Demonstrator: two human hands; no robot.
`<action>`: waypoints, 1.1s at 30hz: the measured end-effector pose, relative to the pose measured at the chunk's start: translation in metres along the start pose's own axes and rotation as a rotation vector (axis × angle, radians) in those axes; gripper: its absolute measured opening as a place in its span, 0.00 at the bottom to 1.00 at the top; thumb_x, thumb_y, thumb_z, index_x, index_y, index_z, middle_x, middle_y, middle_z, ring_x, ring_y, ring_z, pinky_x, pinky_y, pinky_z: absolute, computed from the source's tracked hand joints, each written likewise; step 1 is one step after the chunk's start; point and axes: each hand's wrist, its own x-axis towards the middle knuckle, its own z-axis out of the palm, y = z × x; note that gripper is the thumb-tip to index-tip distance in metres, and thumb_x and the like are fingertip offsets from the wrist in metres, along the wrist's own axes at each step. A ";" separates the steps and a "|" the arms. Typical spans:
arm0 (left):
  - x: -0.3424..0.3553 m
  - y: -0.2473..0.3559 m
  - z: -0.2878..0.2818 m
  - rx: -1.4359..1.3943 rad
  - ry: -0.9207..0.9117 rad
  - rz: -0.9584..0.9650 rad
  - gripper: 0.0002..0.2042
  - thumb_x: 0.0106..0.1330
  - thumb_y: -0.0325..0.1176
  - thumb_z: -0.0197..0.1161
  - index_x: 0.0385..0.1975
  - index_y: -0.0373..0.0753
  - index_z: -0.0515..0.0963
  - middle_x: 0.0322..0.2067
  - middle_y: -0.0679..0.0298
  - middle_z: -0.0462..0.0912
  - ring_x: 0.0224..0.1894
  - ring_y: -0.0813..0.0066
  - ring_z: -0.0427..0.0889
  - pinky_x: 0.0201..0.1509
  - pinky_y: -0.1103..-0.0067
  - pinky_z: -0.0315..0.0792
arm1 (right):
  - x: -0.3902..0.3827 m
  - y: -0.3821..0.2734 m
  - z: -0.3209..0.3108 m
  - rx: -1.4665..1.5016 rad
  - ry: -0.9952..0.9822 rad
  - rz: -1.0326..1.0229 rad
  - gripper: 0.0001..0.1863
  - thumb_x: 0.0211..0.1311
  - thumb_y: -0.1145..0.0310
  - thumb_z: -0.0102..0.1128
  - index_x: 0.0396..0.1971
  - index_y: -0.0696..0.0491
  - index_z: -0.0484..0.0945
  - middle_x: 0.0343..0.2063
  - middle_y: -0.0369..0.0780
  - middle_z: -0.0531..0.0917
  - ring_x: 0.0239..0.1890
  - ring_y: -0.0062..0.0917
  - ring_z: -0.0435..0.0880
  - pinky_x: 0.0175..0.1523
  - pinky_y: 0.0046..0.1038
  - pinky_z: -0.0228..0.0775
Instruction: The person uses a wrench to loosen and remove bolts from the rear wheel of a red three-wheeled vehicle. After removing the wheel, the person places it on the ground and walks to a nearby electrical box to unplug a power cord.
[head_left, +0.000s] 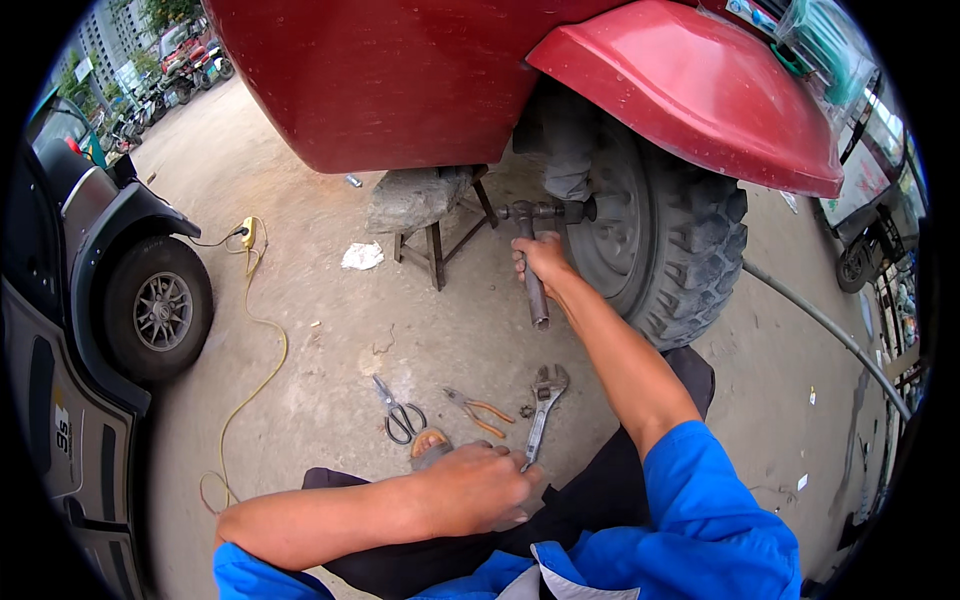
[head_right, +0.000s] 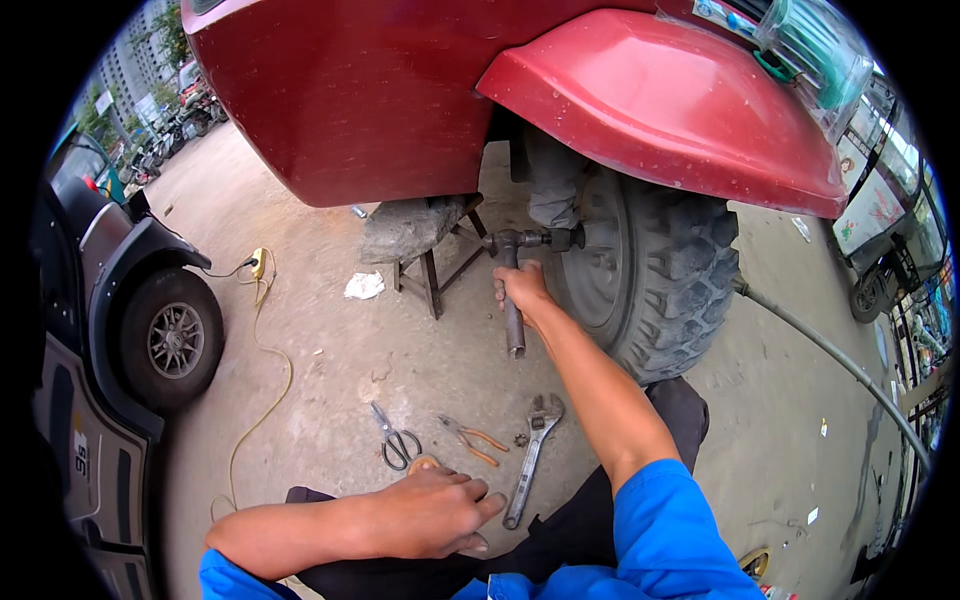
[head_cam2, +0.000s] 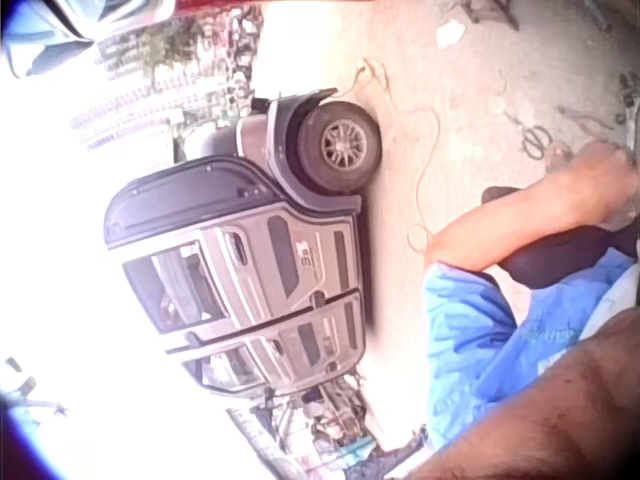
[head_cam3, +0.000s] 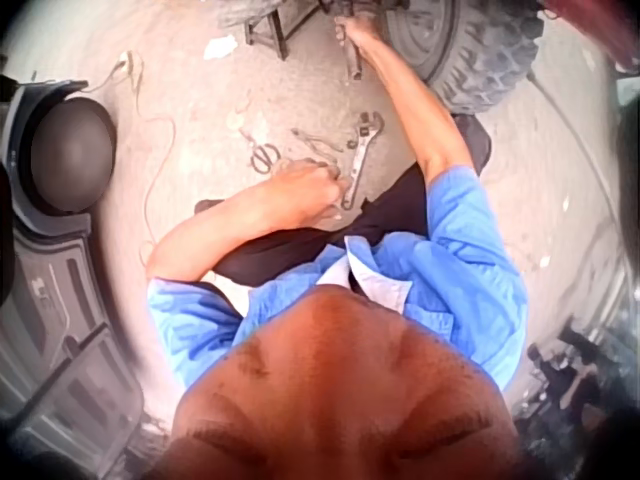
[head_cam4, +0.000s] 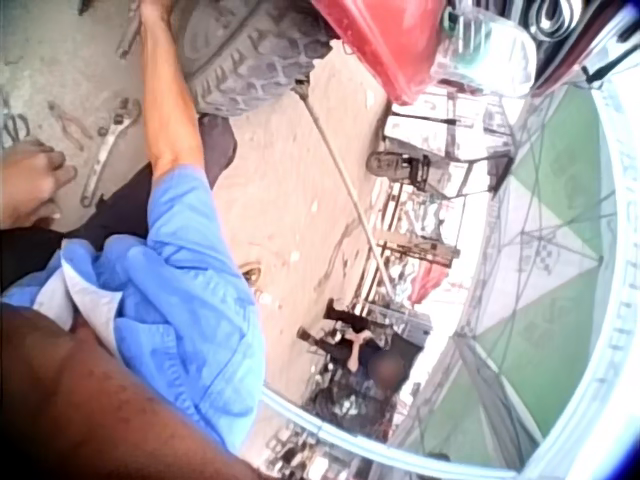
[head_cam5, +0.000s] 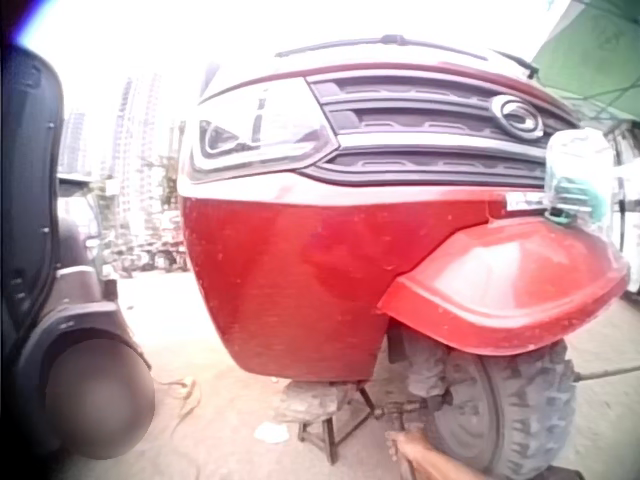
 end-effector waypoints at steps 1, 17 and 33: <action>0.001 0.001 -0.001 -0.006 -0.004 0.000 0.21 0.57 0.43 0.68 0.41 0.35 0.73 0.33 0.56 0.80 0.39 0.55 0.84 0.35 0.61 0.73 | 0.004 0.002 0.002 -0.021 0.068 -0.014 0.06 0.58 0.74 0.60 0.28 0.57 0.71 0.19 0.39 0.75 0.17 0.21 0.73 0.18 0.25 0.65; -0.010 -0.001 0.002 -0.065 -0.027 -0.059 0.22 0.57 0.43 0.68 0.43 0.34 0.73 0.33 0.54 0.80 0.40 0.52 0.83 0.38 0.59 0.73 | -0.035 -0.024 0.012 -0.190 -0.418 0.069 0.08 0.59 0.73 0.61 0.25 0.58 0.71 0.18 0.38 0.75 0.17 0.20 0.74 0.18 0.26 0.65; -0.018 -0.004 0.004 -0.058 -0.035 -0.077 0.21 0.57 0.43 0.68 0.42 0.34 0.74 0.33 0.54 0.80 0.38 0.53 0.84 0.40 0.60 0.72 | 0.008 0.000 -0.006 -0.114 0.102 0.008 0.06 0.60 0.73 0.60 0.28 0.59 0.74 0.20 0.39 0.77 0.17 0.20 0.74 0.19 0.24 0.66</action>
